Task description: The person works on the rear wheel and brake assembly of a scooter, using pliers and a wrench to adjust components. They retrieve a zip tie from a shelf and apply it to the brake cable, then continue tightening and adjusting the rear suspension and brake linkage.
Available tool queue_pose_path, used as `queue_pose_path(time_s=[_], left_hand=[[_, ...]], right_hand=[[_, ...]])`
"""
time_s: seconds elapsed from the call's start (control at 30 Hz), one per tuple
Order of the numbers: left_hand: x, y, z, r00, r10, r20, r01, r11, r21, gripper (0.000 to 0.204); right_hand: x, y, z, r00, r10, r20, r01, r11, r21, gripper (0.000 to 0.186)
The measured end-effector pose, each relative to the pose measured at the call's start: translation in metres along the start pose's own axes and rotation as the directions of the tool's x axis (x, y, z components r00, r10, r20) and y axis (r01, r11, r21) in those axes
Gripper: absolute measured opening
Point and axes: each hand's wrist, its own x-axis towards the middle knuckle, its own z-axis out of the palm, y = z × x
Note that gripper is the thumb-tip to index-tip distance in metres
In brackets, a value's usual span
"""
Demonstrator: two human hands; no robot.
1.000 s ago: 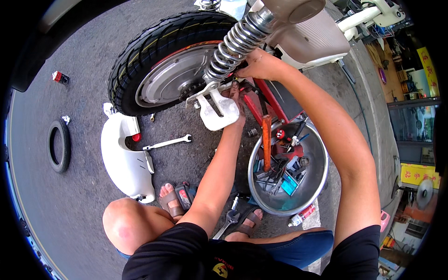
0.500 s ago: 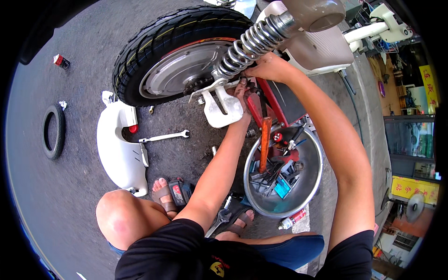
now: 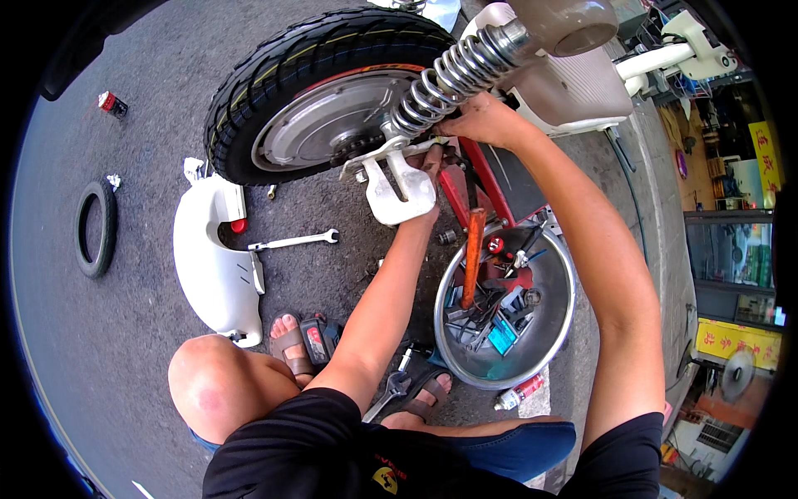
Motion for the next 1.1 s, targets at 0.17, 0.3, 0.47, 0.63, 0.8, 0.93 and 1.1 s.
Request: queue_pose_path(time_s=[0.17, 0.3, 0.47, 0.63, 0.8, 0.93, 1.1], left_hand=[[0.005, -0.008, -0.006, 0.999, 0.032, -0.044, -0.031, 0.999, 0.026, 0.036], [0.005, -0.014, -0.004, 0.991, 0.108, -0.072, -0.104, 0.993, 0.063, 0.036], [0.008, -0.012, -0.004, 0.992, 0.105, -0.075, -0.105, 0.994, 0.01, 0.036], [-0.002, 0.002, 0.009, 0.996, 0.085, 0.01, -0.085, 0.996, 0.018, 0.036], [0.003, 0.002, 0.004, 0.994, 0.108, 0.02, -0.109, 0.993, 0.045, 0.036], [0.001, 0.001, 0.008, 0.992, 0.125, 0.014, -0.126, 0.991, 0.036, 0.036], [0.002, -0.002, 0.007, 0.991, 0.133, -0.005, -0.133, 0.991, 0.032, 0.037]], right_hand=[[0.004, -0.001, 0.002, 1.0, 0.016, -0.012, -0.016, 0.999, -0.038, 0.04], [0.002, 0.002, 0.0, 1.0, -0.011, -0.005, 0.011, 1.0, -0.007, 0.04], [0.004, 0.004, 0.001, 0.999, -0.034, -0.026, 0.032, 0.998, -0.056, 0.039], [0.002, 0.004, -0.001, 1.0, -0.021, -0.016, 0.02, 0.999, -0.04, 0.037], [0.003, -0.003, 0.001, 1.0, 0.022, 0.007, -0.022, 1.0, -0.01, 0.036], [0.002, -0.004, -0.001, 0.997, 0.079, 0.022, -0.079, 0.997, 0.0, 0.037], [0.001, -0.008, -0.001, 0.999, 0.036, -0.012, -0.037, 0.996, -0.079, 0.036]])
